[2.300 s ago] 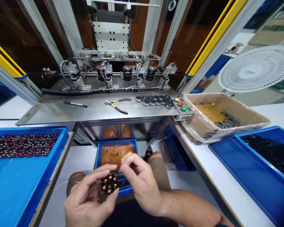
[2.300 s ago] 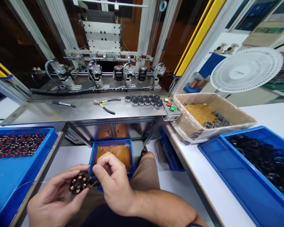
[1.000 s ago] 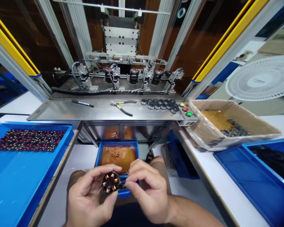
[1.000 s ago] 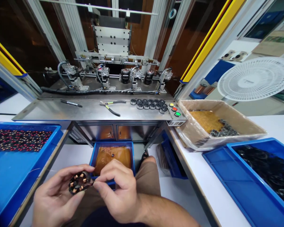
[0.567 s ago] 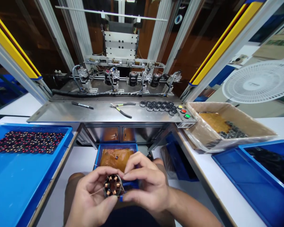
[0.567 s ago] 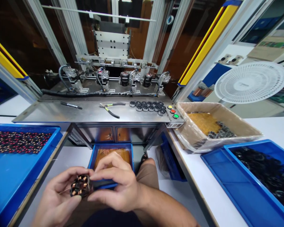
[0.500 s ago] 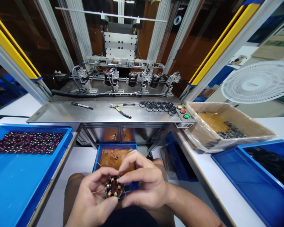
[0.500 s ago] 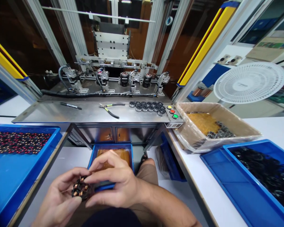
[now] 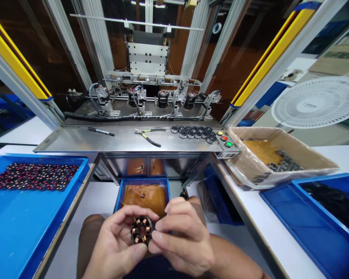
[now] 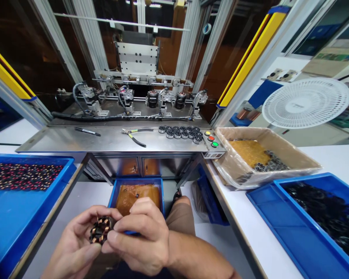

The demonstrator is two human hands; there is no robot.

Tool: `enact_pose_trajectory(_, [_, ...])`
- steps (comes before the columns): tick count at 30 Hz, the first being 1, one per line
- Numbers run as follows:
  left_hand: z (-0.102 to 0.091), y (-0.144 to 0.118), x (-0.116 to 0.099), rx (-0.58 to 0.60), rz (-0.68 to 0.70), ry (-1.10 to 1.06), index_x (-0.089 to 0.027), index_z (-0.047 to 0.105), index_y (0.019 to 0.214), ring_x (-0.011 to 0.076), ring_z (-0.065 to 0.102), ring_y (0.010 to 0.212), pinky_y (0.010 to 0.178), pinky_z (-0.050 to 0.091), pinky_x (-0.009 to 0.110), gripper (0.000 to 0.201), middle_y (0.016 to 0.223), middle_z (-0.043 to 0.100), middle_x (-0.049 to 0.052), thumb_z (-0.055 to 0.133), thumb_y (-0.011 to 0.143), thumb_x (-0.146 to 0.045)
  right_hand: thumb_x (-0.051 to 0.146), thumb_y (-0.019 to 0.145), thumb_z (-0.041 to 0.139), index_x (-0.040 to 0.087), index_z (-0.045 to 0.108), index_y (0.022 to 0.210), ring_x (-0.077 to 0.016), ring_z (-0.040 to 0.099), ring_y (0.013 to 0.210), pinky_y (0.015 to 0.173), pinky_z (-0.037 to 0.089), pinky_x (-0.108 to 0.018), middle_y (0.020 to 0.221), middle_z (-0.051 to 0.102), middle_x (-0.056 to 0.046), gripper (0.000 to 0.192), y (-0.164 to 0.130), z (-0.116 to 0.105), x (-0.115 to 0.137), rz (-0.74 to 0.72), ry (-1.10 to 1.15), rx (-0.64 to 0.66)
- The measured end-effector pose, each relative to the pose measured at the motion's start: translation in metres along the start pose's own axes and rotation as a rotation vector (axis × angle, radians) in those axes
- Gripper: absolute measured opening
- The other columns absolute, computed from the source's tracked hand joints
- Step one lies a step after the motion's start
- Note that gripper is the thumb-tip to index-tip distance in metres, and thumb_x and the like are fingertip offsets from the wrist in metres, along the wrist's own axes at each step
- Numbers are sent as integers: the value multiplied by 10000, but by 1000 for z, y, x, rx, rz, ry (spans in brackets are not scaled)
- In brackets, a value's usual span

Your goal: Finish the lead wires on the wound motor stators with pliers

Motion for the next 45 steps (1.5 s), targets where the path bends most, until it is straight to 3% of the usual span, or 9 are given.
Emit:
enact_pose_trajectory(5, [-3,-5,-29,-54,355,156,-238,729,859,187,713,849,720,572,221,351,941,769,52,889,554,-166,116,901,621,116,667,1088,-168,603,744,641,573,-323,789,691,-71,193,-2,-3,7,22,-59,-88])
enact_pose_trajectory(12, [-11,-17,-29,-226,429,90,-250,704,869,159,716,834,743,573,219,380,963,765,13,914,552,-234,195,944,597,147,658,956,-137,614,674,599,556,-258,737,636,-50,79,-12,13,-9,320,111,-192])
enact_pose_trajectory(19, [-7,-5,-23,-108,229,185,-250,680,1062,208,690,1011,841,550,221,593,1098,737,43,927,527,-317,272,984,532,173,599,856,-130,609,664,606,547,-240,703,613,-36,176,-9,21,-21,392,169,-131])
enact_pose_trajectory(25, [4,-4,14,258,-163,38,-215,647,1071,120,603,589,604,474,215,488,652,664,5,788,719,-521,269,986,531,148,612,869,-128,609,673,610,532,-226,725,628,-61,187,-6,17,-23,344,143,-25])
enact_pose_trajectory(32, [-2,2,-1,292,35,11,-292,680,1109,198,673,756,635,546,276,378,919,708,62,715,795,-499,189,959,552,153,611,837,-116,579,678,632,490,-227,711,607,-34,140,-7,14,-32,441,107,-24])
enact_pose_trajectory(35, [-3,2,-13,374,152,70,-270,704,931,221,676,942,777,574,313,204,1153,659,62,705,818,-440,191,939,585,154,613,793,-110,574,655,610,483,-222,702,596,-24,153,-9,17,-41,539,191,-27])
enact_pose_trajectory(40, [-9,6,-23,353,250,-1,-270,639,854,301,582,1239,996,503,413,249,1093,703,30,802,727,-408,240,960,562,148,619,786,-118,582,645,614,508,-230,675,609,-34,205,0,20,-38,471,235,57])
enact_pose_trajectory(43, [-3,11,-10,301,126,-32,-258,637,992,270,664,1064,862,548,324,526,1079,710,64,863,595,-520,250,982,529,143,620,845,-127,610,669,615,528,-226,710,647,-61,197,8,17,-27,312,176,113])
enact_pose_trajectory(45, [11,8,9,373,-58,0,-203,616,1010,182,684,773,669,530,245,521,871,719,70,793,684,-568,247,987,524,145,617,884,-125,627,681,609,533,-211,729,657,-64,172,10,17,-22,237,131,149])
Point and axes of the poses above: each hand's wrist, its own y-axis towards the middle knuckle, its own z-axis out of the palm, x = y × z, the point moved 10 cm from there along y, towards the middle knuckle
